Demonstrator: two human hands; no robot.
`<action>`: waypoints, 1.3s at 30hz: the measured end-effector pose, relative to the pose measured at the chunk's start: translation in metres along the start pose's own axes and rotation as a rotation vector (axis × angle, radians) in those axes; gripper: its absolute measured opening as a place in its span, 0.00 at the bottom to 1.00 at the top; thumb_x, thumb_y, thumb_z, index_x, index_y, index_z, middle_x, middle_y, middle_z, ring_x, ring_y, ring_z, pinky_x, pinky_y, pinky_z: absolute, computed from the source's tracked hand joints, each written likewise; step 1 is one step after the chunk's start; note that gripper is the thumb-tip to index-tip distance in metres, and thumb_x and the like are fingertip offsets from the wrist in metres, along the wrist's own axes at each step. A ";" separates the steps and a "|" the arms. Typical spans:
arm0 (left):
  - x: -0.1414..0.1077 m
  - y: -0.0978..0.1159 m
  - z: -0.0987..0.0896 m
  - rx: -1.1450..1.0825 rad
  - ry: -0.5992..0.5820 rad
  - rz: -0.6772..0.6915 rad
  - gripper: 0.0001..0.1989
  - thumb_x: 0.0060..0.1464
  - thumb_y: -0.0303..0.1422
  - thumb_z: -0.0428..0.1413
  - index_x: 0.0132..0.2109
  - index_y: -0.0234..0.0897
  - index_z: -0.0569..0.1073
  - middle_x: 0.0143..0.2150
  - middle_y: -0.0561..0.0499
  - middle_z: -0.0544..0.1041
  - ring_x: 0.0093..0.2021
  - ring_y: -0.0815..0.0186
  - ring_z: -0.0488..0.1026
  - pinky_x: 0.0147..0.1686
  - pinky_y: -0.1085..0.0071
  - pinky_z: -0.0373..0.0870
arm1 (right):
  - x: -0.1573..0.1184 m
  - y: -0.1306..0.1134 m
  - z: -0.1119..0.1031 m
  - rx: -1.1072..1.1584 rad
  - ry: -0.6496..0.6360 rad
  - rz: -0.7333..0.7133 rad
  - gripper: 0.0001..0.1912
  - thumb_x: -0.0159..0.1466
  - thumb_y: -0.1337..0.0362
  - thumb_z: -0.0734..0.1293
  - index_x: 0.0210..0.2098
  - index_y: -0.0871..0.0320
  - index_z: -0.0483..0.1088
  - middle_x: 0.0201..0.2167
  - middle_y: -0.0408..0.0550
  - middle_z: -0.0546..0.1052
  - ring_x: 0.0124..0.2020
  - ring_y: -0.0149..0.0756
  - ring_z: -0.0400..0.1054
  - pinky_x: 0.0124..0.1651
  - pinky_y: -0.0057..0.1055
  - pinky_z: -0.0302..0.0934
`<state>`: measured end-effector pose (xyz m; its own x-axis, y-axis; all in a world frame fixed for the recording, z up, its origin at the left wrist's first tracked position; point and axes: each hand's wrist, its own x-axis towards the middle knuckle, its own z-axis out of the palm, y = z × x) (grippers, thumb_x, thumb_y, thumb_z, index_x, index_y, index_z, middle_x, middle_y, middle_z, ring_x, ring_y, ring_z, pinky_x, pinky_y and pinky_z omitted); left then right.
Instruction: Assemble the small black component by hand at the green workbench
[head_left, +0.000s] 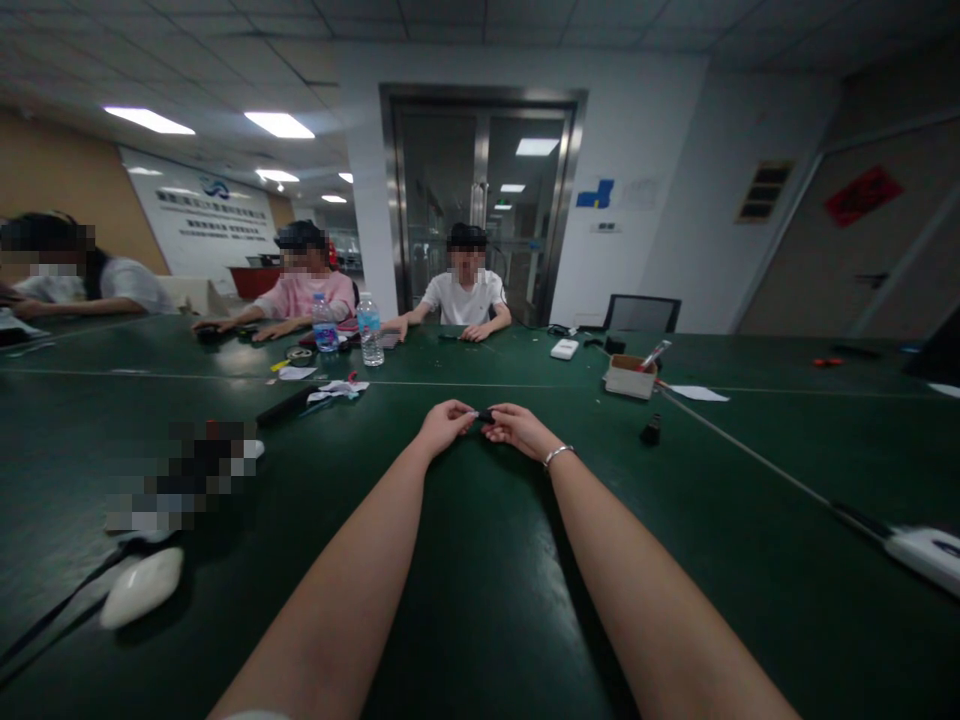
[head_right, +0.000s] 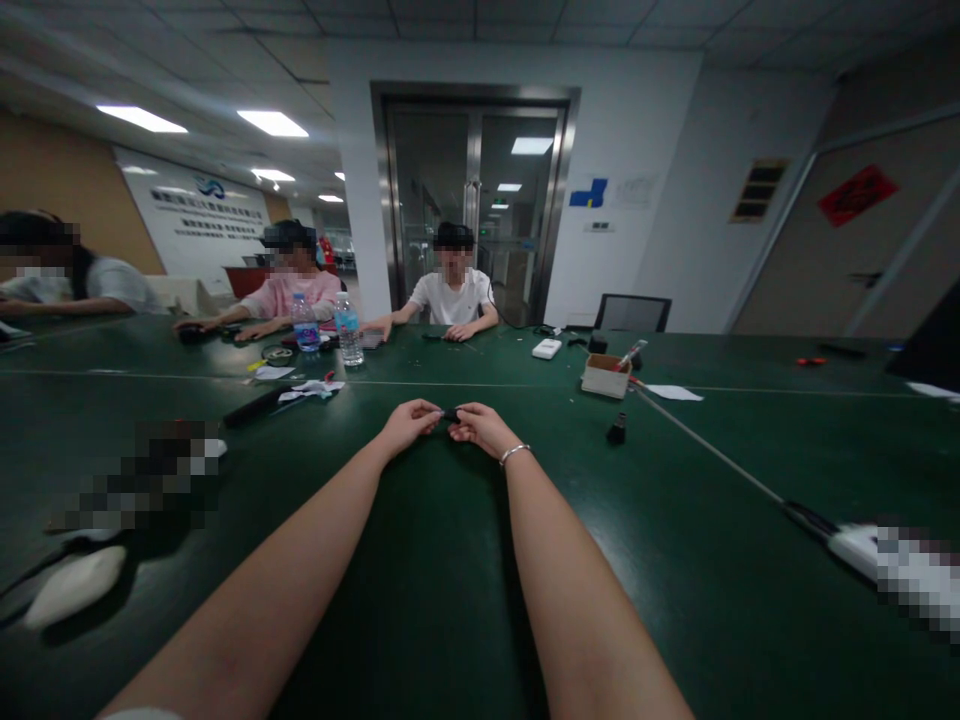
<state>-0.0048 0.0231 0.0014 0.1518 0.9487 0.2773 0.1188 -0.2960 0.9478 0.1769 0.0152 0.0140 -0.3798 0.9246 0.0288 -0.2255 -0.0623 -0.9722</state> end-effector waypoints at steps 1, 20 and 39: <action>0.000 0.001 0.000 -0.004 0.002 -0.003 0.14 0.43 0.37 0.62 0.35 0.31 0.72 0.26 0.50 0.74 0.24 0.72 0.68 0.26 0.74 0.66 | 0.000 0.000 0.000 0.001 0.000 -0.001 0.06 0.63 0.75 0.59 0.39 0.63 0.62 0.22 0.50 0.75 0.22 0.30 0.72 0.26 0.24 0.67; 0.002 -0.002 0.000 0.056 0.012 -0.034 0.13 0.45 0.38 0.59 0.33 0.30 0.72 0.23 0.52 0.72 0.22 0.73 0.66 0.25 0.75 0.63 | 0.000 0.001 0.000 -0.010 -0.004 0.008 0.06 0.62 0.76 0.61 0.39 0.64 0.64 0.23 0.49 0.75 0.22 0.30 0.72 0.27 0.25 0.67; 0.002 0.000 -0.001 0.122 -0.003 -0.058 0.16 0.47 0.43 0.56 0.32 0.32 0.72 0.24 0.51 0.73 0.23 0.71 0.67 0.25 0.74 0.64 | 0.001 0.002 -0.001 -0.021 -0.002 -0.004 0.07 0.62 0.75 0.62 0.39 0.63 0.64 0.24 0.49 0.75 0.24 0.31 0.72 0.27 0.26 0.68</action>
<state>-0.0056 0.0249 0.0020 0.1445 0.9644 0.2216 0.2458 -0.2519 0.9360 0.1770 0.0163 0.0120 -0.3805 0.9242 0.0328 -0.2076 -0.0508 -0.9769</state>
